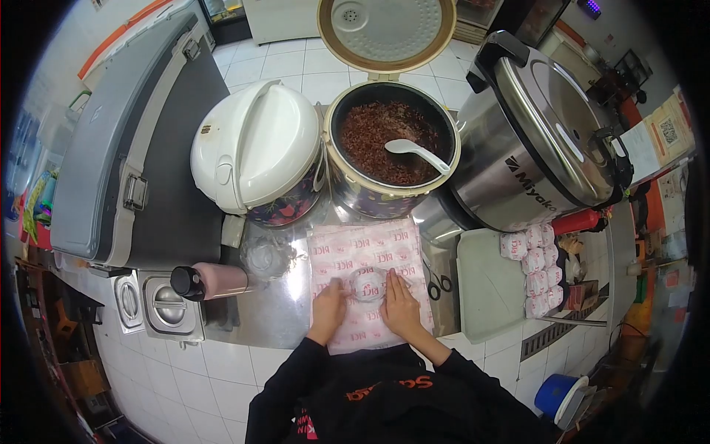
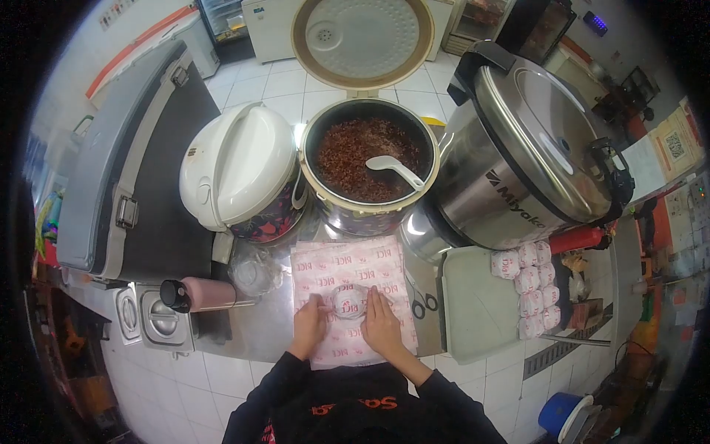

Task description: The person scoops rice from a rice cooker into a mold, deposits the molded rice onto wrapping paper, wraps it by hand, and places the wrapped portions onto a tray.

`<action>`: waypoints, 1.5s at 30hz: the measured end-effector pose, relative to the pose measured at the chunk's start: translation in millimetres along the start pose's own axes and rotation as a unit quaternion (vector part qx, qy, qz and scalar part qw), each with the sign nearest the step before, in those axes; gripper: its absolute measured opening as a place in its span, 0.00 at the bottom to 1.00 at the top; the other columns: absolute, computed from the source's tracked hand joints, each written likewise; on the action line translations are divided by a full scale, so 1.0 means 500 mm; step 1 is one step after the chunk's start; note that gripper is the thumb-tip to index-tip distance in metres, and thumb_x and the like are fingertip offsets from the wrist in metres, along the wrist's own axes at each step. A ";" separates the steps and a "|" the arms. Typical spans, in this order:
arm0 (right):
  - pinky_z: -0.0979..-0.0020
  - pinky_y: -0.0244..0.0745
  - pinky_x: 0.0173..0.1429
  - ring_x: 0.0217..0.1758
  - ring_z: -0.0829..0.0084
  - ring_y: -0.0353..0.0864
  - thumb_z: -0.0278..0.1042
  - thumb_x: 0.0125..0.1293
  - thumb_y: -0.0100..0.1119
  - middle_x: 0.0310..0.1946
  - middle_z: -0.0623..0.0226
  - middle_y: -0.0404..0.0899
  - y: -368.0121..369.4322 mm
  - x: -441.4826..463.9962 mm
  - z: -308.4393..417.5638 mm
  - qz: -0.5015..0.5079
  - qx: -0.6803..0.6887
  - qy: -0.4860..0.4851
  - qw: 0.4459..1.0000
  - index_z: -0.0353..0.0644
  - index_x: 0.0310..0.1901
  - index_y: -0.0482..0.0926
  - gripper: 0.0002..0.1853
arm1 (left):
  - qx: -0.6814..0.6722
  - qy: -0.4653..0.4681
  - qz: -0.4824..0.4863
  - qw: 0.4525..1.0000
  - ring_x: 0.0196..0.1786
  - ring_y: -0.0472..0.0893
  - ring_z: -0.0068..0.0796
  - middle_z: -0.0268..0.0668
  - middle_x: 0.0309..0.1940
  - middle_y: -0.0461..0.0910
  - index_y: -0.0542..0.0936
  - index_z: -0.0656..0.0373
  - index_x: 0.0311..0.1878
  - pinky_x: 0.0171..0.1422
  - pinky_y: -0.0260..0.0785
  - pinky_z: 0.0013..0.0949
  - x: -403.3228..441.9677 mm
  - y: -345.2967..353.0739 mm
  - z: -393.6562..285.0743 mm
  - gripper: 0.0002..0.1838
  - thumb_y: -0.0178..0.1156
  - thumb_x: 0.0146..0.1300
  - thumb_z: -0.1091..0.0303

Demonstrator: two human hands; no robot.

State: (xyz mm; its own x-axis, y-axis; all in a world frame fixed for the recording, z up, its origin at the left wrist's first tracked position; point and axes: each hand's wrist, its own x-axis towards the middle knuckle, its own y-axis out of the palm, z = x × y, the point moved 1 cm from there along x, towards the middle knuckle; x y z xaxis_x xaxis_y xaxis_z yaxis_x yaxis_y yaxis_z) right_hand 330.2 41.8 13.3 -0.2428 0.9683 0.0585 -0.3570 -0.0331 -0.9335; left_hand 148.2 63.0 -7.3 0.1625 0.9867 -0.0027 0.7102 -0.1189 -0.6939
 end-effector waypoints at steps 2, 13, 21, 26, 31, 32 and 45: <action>0.64 0.61 0.62 0.60 0.51 0.62 0.30 0.49 0.51 0.61 0.44 0.57 0.003 -0.001 0.001 -0.003 0.005 0.003 1.000 0.23 0.58 0.57 0.34 | 0.003 -0.116 0.017 0.993 0.35 0.76 0.43 0.41 0.33 0.74 0.73 0.61 0.35 0.36 0.69 0.40 0.022 0.000 -0.023 0.11 0.60 0.46 0.75; 0.66 0.65 0.52 0.50 0.56 0.72 0.34 0.52 0.62 0.45 0.46 0.70 0.028 0.052 0.089 -0.086 0.420 0.181 0.885 0.34 0.56 0.56 0.33 | 0.088 0.004 -0.051 0.995 0.37 0.72 0.39 0.36 0.32 0.73 0.75 0.59 0.30 0.38 0.68 0.39 0.038 -0.024 -0.020 0.09 0.60 0.41 0.75; 0.75 0.64 0.53 0.50 0.73 0.69 0.25 0.54 0.59 0.47 0.61 0.70 -0.003 0.088 0.086 -0.059 0.608 0.167 0.774 0.38 0.56 0.63 0.27 | -0.020 0.139 -0.068 0.988 0.35 0.72 0.38 0.36 0.31 0.73 0.75 0.61 0.30 0.37 0.67 0.37 0.032 -0.061 -0.010 0.10 0.58 0.39 0.81; 0.77 0.64 0.52 0.50 0.77 0.67 0.24 0.55 0.58 0.47 0.64 0.70 -0.024 0.086 0.110 -0.096 0.619 0.134 0.768 0.37 0.55 0.65 0.24 | -0.169 -0.036 -0.223 0.960 0.28 0.74 0.30 0.37 0.28 0.74 0.74 0.64 0.26 0.32 0.67 0.28 0.035 -0.090 -0.075 0.09 0.57 0.39 0.87; 0.81 0.65 0.45 0.42 0.81 0.68 0.24 0.60 0.53 0.44 0.68 0.68 -0.041 0.093 0.128 -0.121 0.717 0.187 0.661 0.41 0.57 0.61 0.23 | -0.331 -0.110 -0.250 0.903 0.30 0.77 0.25 0.36 0.29 0.78 0.79 0.65 0.32 0.37 0.69 0.25 0.033 -0.052 -0.051 0.08 0.58 0.46 0.85; 0.81 0.65 0.45 0.42 0.81 0.68 0.24 0.60 0.53 0.44 0.68 0.68 -0.042 0.094 0.130 -0.123 0.718 0.185 0.660 0.41 0.57 0.61 0.23 | -0.330 -0.106 -0.251 0.904 0.30 0.77 0.25 0.36 0.29 0.78 0.79 0.65 0.32 0.37 0.69 0.25 0.033 -0.054 -0.054 0.08 0.58 0.46 0.85; 0.69 0.49 0.63 0.58 0.68 0.56 0.34 0.66 0.42 0.51 0.57 0.57 -0.033 0.068 0.131 -0.176 0.603 0.142 0.765 0.35 0.59 0.50 0.23 | -0.598 -0.240 0.004 0.765 0.50 0.72 0.28 0.38 0.47 0.74 0.71 0.65 0.50 0.57 0.61 0.30 0.053 -0.029 -0.085 0.18 0.43 0.62 0.65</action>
State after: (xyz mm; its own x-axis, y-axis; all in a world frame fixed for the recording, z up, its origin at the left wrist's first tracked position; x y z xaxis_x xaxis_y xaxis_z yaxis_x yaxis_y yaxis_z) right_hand 268.6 58.9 53.7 0.2047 0.9788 -0.0071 -0.9694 0.2037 0.1370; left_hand 171.2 86.4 33.2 0.1051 0.8785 -0.4660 0.8752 0.1408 0.4628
